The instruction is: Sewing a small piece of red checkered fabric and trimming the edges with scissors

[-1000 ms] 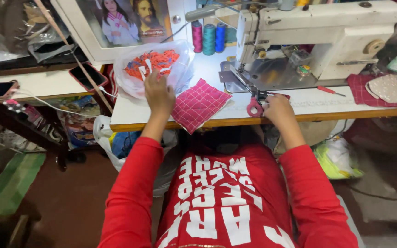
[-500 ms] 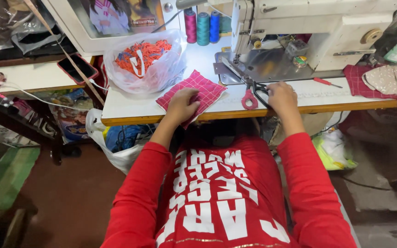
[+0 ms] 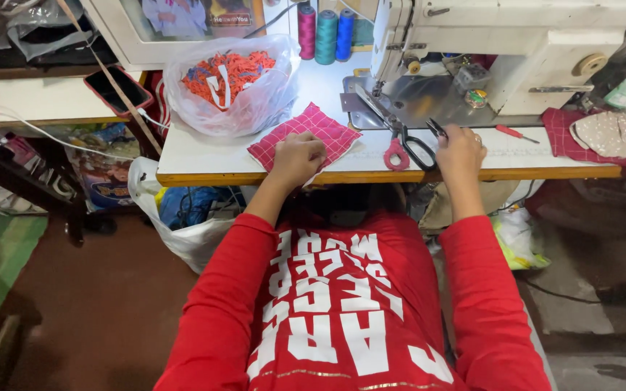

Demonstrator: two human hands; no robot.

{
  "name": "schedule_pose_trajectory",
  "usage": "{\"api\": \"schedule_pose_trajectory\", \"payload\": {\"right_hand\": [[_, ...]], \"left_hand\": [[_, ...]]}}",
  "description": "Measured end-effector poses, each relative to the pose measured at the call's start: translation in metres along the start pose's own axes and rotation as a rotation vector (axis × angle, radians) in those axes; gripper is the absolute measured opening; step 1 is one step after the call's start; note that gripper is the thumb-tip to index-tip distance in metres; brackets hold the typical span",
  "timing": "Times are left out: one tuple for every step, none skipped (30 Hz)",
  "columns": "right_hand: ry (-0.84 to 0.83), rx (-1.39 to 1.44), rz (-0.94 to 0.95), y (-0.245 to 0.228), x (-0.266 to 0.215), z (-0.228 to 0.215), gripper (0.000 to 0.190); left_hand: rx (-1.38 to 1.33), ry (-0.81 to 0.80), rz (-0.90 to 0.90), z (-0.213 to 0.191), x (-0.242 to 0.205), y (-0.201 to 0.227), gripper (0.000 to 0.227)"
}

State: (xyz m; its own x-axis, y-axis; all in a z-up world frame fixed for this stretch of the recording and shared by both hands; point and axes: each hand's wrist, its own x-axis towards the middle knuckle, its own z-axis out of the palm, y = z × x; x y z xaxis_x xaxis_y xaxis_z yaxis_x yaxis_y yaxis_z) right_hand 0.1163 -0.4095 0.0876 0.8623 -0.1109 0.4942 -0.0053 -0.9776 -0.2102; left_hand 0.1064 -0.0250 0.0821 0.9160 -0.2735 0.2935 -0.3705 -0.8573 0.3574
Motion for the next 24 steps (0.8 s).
{"api": "schedule_pose_trajectory", "payload": {"right_hand": [[0.062, 0.119, -0.067, -0.007, -0.001, -0.002, 0.017], [0.057, 0.119, -0.061, -0.016, 0.002, 0.003, 0.017], [0.008, 0.241, -0.123, -0.024, 0.004, 0.008, 0.019], [-0.038, 0.362, -0.188, -0.033, 0.010, 0.012, 0.021], [-0.039, 0.363, -0.186, -0.052, 0.000, 0.000, 0.021], [-0.140, 0.441, -0.213, -0.073, -0.007, -0.011, 0.025], [-0.241, 0.519, -0.242, -0.094, -0.014, -0.024, 0.029], [-0.239, 0.520, -0.241, -0.104, -0.017, -0.020, 0.029], [-0.313, 0.514, -0.229, -0.114, -0.019, -0.016, 0.030], [-0.387, 0.507, -0.215, -0.125, -0.022, -0.013, 0.032], [-0.385, 0.508, -0.214, -0.138, -0.028, -0.022, 0.032], [-0.434, 0.476, -0.229, -0.152, -0.033, -0.030, 0.037], [-0.482, 0.443, -0.245, -0.167, -0.038, -0.039, 0.044], [-0.482, 0.443, -0.245, -0.173, -0.039, -0.035, 0.044], [-0.456, 0.371, -0.257, -0.179, -0.040, -0.032, 0.041], [-0.429, 0.299, -0.270, -0.184, -0.041, -0.028, 0.038], [-0.429, 0.298, -0.270, -0.187, -0.042, -0.026, 0.038], [-0.412, 0.263, -0.278, -0.189, -0.043, -0.025, 0.039], [-0.394, 0.228, -0.287, -0.192, -0.044, -0.024, 0.039], [-0.395, 0.227, -0.289, -0.194, -0.043, -0.022, 0.039], [-0.391, 0.191, -0.298, -0.196, -0.043, -0.020, 0.038], [-0.385, 0.154, -0.308, -0.198, -0.043, -0.019, 0.037], [-0.386, 0.152, -0.311, -0.199, -0.042, -0.014, 0.037], [-0.381, 0.147, -0.313, -0.200, -0.041, -0.010, 0.038]], "left_hand": [[0.014, 0.014, 0.006, 0.003, 0.000, 0.000, 0.014], [0.015, 0.006, 0.006, 0.003, 0.000, 0.000, 0.014], [0.032, 0.003, 0.019, 0.004, 0.000, 0.000, 0.014], [0.050, 0.005, 0.032, 0.004, 0.001, 0.000, 0.014], [0.051, 0.003, 0.033, 0.009, 0.003, -0.004, 0.014], [0.023, -0.009, 0.021, 0.012, 0.006, -0.009, 0.017], [-0.005, -0.020, 0.009, 0.015, 0.010, -0.014, 0.021], [-0.003, -0.019, 0.010, 0.019, 0.014, -0.021, 0.021], [-0.125, -0.034, -0.022, 0.022, 0.017, -0.029, 0.019], [-0.247, -0.050, -0.053, 0.025, 0.021, -0.036, 0.017], [-0.245, -0.050, -0.051, 0.021, 0.019, -0.034, 0.017], [-0.303, -0.042, -0.065, 0.017, 0.016, -0.033, 0.016], [-0.360, -0.034, -0.078, 0.013, 0.014, -0.032, 0.014], [-0.360, -0.034, -0.078, 0.011, 0.012, -0.030, 0.014], [-0.378, -0.011, -0.080, 0.009, 0.011, -0.029, 0.013], [-0.397, 0.013, -0.083, 0.008, 0.009, -0.027, 0.012], [-0.398, 0.013, -0.083, 0.007, 0.009, -0.025, 0.012], [-0.384, 0.021, -0.074, 0.006, 0.008, -0.024, 0.014], [-0.370, 0.030, -0.065, 0.005, 0.007, -0.022, 0.015], [-0.372, 0.031, -0.067, 0.006, 0.008, -0.022, 0.015], [-0.360, 0.038, -0.072, 0.006, 0.008, -0.023, 0.016], [-0.350, 0.045, -0.076, 0.007, 0.008, -0.023, 0.017], [-0.352, 0.047, -0.079, 0.007, 0.008, -0.022, 0.017], [-0.353, 0.045, -0.085, 0.007, 0.008, -0.021, 0.018]]}}
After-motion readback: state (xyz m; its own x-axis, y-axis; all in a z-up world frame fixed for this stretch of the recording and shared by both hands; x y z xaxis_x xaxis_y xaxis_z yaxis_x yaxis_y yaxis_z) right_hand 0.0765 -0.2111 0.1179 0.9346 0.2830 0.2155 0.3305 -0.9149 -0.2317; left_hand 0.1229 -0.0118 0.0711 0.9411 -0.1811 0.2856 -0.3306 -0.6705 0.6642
